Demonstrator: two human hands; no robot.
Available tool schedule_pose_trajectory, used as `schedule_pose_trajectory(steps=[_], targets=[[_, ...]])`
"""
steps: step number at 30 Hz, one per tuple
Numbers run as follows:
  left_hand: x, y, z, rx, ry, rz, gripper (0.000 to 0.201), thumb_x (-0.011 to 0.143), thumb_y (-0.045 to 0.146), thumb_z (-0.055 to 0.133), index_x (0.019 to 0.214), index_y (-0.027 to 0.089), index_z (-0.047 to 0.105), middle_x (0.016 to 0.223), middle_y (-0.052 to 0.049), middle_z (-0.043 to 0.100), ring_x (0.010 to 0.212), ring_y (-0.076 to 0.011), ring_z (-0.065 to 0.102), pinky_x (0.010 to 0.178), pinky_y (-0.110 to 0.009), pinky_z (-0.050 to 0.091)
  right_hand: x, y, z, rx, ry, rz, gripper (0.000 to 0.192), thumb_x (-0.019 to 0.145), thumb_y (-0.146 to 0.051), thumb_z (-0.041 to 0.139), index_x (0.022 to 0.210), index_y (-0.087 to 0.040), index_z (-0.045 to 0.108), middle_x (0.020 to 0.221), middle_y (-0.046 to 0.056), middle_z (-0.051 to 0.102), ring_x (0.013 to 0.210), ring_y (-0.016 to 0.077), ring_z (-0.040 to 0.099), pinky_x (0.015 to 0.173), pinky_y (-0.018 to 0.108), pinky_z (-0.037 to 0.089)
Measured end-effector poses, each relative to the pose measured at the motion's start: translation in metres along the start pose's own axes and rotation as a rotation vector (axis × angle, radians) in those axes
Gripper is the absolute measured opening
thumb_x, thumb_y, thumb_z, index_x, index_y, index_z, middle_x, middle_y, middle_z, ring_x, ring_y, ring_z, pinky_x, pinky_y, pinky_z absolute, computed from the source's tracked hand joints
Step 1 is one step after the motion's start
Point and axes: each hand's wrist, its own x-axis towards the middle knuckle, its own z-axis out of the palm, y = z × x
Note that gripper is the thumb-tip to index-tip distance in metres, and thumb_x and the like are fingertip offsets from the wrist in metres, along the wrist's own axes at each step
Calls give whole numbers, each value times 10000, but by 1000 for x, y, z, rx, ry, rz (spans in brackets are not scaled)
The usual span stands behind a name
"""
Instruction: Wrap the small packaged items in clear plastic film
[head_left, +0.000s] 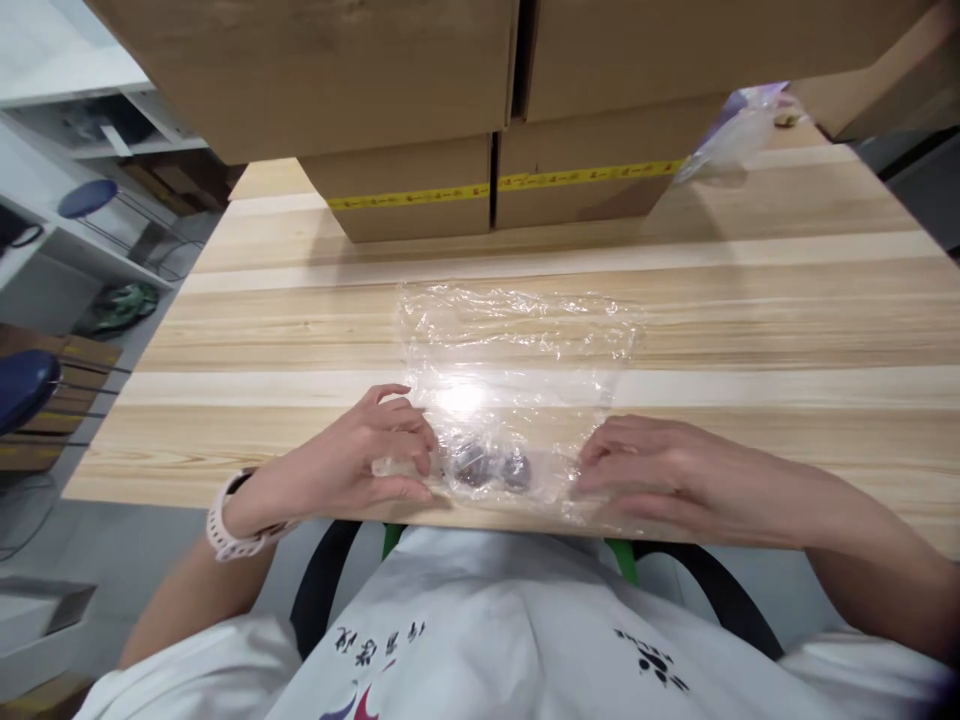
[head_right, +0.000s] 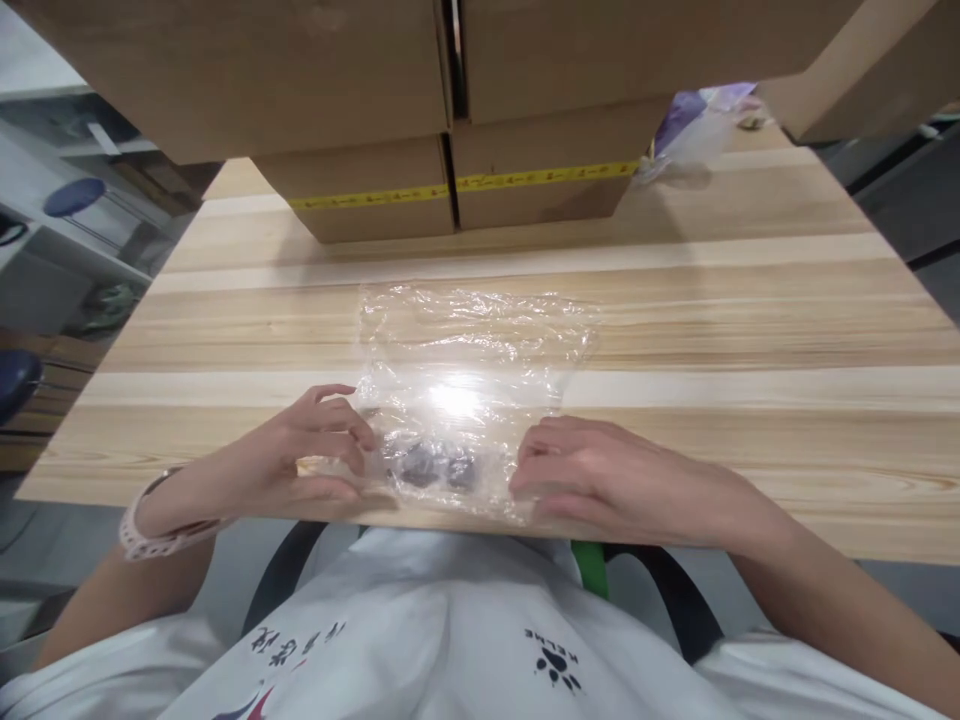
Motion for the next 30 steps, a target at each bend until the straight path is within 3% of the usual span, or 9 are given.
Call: schedule_pose_trajectory(steps=[2,5,7,13,17,19,21,25,30], targets=[[3,5,8,-1,74,-24,269,963,480,647,1123,266,680,1206,-62,696,1127,-227,620,1098,-418,379,9,9,4,49,-35,6,312,1036,-433,482,1183,-312,729,1217,75,670,1106,248,624,910,397,520],[16,4,32,77,87,-68,661,899,569,692,1441,244,497,1444,-141,572,1309,-312,521,1082,-467,421,27,31,15,-23,47,45,359,1034,-413,480,1294,-272,684,1377,107,607,1256,292,554,1031,495,468],[24,-1,49,130,61,-102,724,886,528,728,1475,224,437,1444,-149,571,1297,-329,526,1061,-486,435,37,44,21,-65,100,57,367,1041,-399,459,1291,-248,683,1398,117,593,1285,295,531,1061,518,446],[34,-12,77,126,294,-125,323,943,321,682,1217,206,555,1268,-134,641,1142,-291,581,930,-446,490,44,42,21,-67,277,77,336,1040,-356,452,1203,-244,724,1268,127,661,1205,294,562,1020,516,461],[27,-1,80,212,467,11,142,945,84,533,987,217,561,1084,-87,679,1007,-239,567,876,-399,460,42,18,25,26,118,44,382,1015,-459,523,1320,-276,662,1299,107,652,1203,286,570,994,469,480],[19,8,81,256,437,105,185,924,35,507,906,214,549,1002,-68,687,934,-226,549,859,-390,433,42,9,32,57,30,49,473,983,-476,586,1420,-294,580,1331,108,630,1206,288,566,974,452,492],[8,17,81,248,286,133,197,916,24,503,900,211,563,958,-57,683,883,-216,541,834,-377,416,41,5,40,62,-7,49,524,974,-411,607,1480,-309,515,1289,107,639,1157,281,582,935,436,502],[-11,27,81,37,-27,5,131,980,121,527,937,211,614,934,-38,655,863,-188,575,831,-340,421,41,2,38,106,-28,84,535,969,-267,563,1495,-340,502,1196,73,681,1068,253,628,877,380,502],[-15,25,80,-137,-12,-80,367,915,572,668,856,210,661,896,-33,651,868,-200,594,843,-350,429,60,-3,16,198,-54,68,416,987,-328,535,1396,-278,597,1166,79,690,1000,234,640,829,350,494]])
